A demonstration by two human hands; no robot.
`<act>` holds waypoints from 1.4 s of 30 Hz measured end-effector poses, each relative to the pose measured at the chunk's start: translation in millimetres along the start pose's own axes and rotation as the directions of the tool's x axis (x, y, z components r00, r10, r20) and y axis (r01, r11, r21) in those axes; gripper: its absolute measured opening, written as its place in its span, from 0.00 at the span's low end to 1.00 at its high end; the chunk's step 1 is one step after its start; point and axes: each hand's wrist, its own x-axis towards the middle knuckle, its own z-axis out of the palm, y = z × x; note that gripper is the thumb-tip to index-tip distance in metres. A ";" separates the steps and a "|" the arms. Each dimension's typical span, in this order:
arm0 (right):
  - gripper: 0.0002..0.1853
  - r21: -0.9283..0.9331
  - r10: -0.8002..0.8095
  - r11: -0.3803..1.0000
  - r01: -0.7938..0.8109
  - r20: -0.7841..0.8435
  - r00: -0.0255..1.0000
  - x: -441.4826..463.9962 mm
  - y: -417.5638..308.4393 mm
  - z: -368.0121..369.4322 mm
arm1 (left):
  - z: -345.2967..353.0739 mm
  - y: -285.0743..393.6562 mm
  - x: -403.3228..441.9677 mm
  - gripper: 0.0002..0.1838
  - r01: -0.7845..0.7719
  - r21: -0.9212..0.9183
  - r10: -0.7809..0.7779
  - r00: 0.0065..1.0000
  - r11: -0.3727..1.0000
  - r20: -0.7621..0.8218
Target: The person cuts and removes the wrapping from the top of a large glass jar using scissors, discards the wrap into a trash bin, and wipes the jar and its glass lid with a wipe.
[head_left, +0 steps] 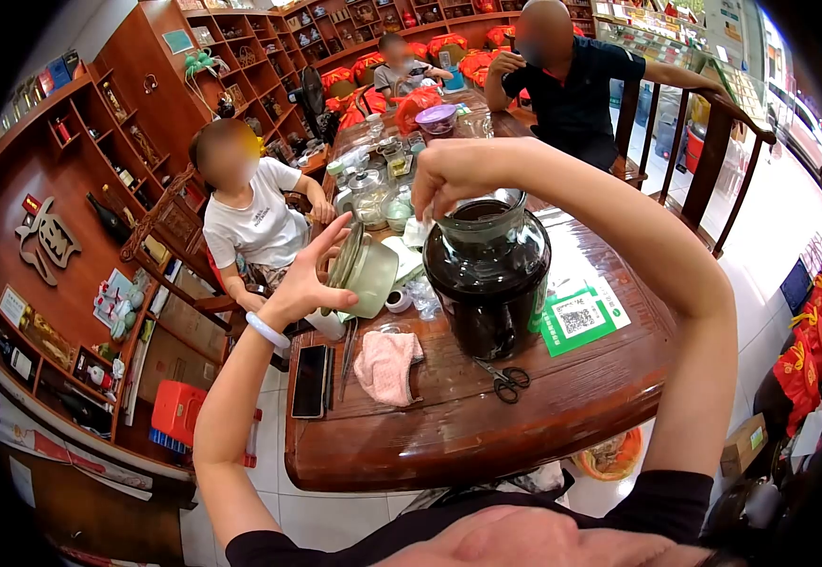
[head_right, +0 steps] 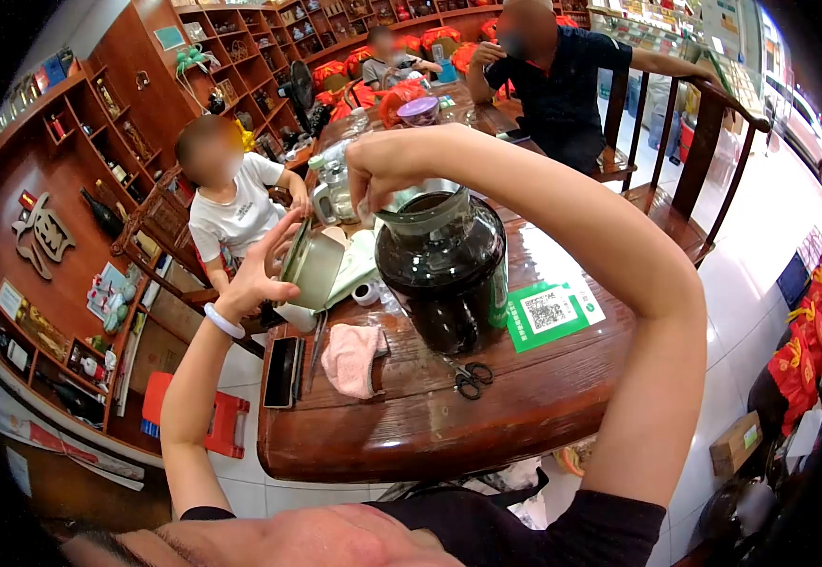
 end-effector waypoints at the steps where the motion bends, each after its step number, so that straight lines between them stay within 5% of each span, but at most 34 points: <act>1: 0.10 -0.022 -0.130 0.991 0.129 -0.062 0.990 -6.7 -1.1 2.0 | 0.3 -1.4 -0.8 0.58 -0.008 -0.022 0.008 1.000 1.000 0.007; 2: 0.10 -0.026 -0.125 0.992 0.124 -0.055 0.991 -12.5 1.9 -1.2 | 0.0 -3.0 -1.0 0.58 -0.012 -0.030 0.013 1.000 0.999 0.005; 4: 0.09 -0.015 -0.015 1.000 0.008 -0.492 0.871 -25.3 11.4 -10.0 | 0.3 -6.0 -2.5 0.58 -0.013 -0.026 0.013 1.000 1.000 -0.006; 6: 0.08 0.033 0.203 0.973 -0.227 -0.585 0.785 -30.3 29.3 -9.6 | 0.9 -5.8 -4.2 0.58 -0.013 -0.030 0.013 1.000 0.999 -0.003; 7: 0.08 -0.086 0.149 0.959 -0.269 -0.657 0.739 -33.7 31.7 -3.7 | 1.4 -4.4 -5.7 0.58 -0.001 -0.037 0.001 1.000 0.999 -0.004; 8: 0.08 -0.016 0.246 0.943 -0.332 -0.637 0.730 -29.9 38.1 2.5 | 1.2 -3.1 -6.7 0.58 0.010 -0.043 -0.010 1.000 0.999 -0.007; 10: 0.08 -0.082 0.212 0.941 -0.328 -0.615 0.760 -25.0 48.1 18.6 | 1.2 -7.9 -6.4 0.58 -0.024 -0.039 0.024 1.000 0.999 -0.006; 12: 0.07 -0.324 0.014 0.870 -0.370 -0.735 0.678 -14.5 59.9 38.3 | 1.0 -8.4 -7.4 0.58 -0.055 -0.036 0.055 0.998 0.998 -0.003; 16: 0.07 -0.122 0.273 0.914 -0.387 -0.519 0.810 -0.6 34.2 27.3 | 2.4 -5.5 -13.3 0.57 -0.028 -0.048 0.027 1.000 0.998 -0.016; 20: 0.10 -0.074 0.069 0.990 -0.117 -0.470 0.880 5.1 28.1 29.1 | 2.0 -1.1 -19.0 0.57 -0.022 -0.057 0.021 1.000 0.998 -0.016; 26: 0.09 0.042 0.066 0.998 -0.055 -0.354 0.933 -37.6 -9.3 27.8 | 1.9 0.8 -23.1 0.58 -0.056 -0.103 0.054 0.998 0.993 -0.022; 28: 0.08 -0.041 -0.083 0.996 0.075 -0.296 0.952 -56.3 -12.3 21.5 | 0.7 2.4 -24.0 0.57 -0.055 -0.071 0.053 0.998 0.996 -0.026; 30: 0.08 0.257 0.078 0.966 -0.012 -0.246 0.966 -76.8 -25.5 8.9 | -0.4 3.8 -23.5 0.57 -0.090 -0.077 0.088 0.996 0.993 -0.025; 32: 0.07 0.409 0.296 0.908 -0.090 -0.475 0.828 -88.3 -26.4 0.6 | 0.3 5.4 -23.9 0.57 -0.116 -0.082 0.116 0.993 0.990 -0.012; 34: 0.07 0.379 0.357 0.913 -0.151 -0.560 0.748 -85.5 -17.5 -2.0 | 0.2 -3.0 -24.3 0.56 -0.098 -0.106 0.096 0.995 0.990 -0.019; 38: 0.10 -0.099 0.388 0.881 -0.463 -0.409 0.826 -68.6 -8.6 17.6 | 1.2 -0.8 -27.8 0.56 -0.081 -0.103 0.079 0.997 0.991 -0.016; 42: 0.12 -0.210 0.346 0.866 -0.453 -0.402 0.848 -54.2 -15.1 30.7 | 0.0 -0.7 -33.5 0.56 -0.063 -0.111 0.061 0.998 0.992 -0.026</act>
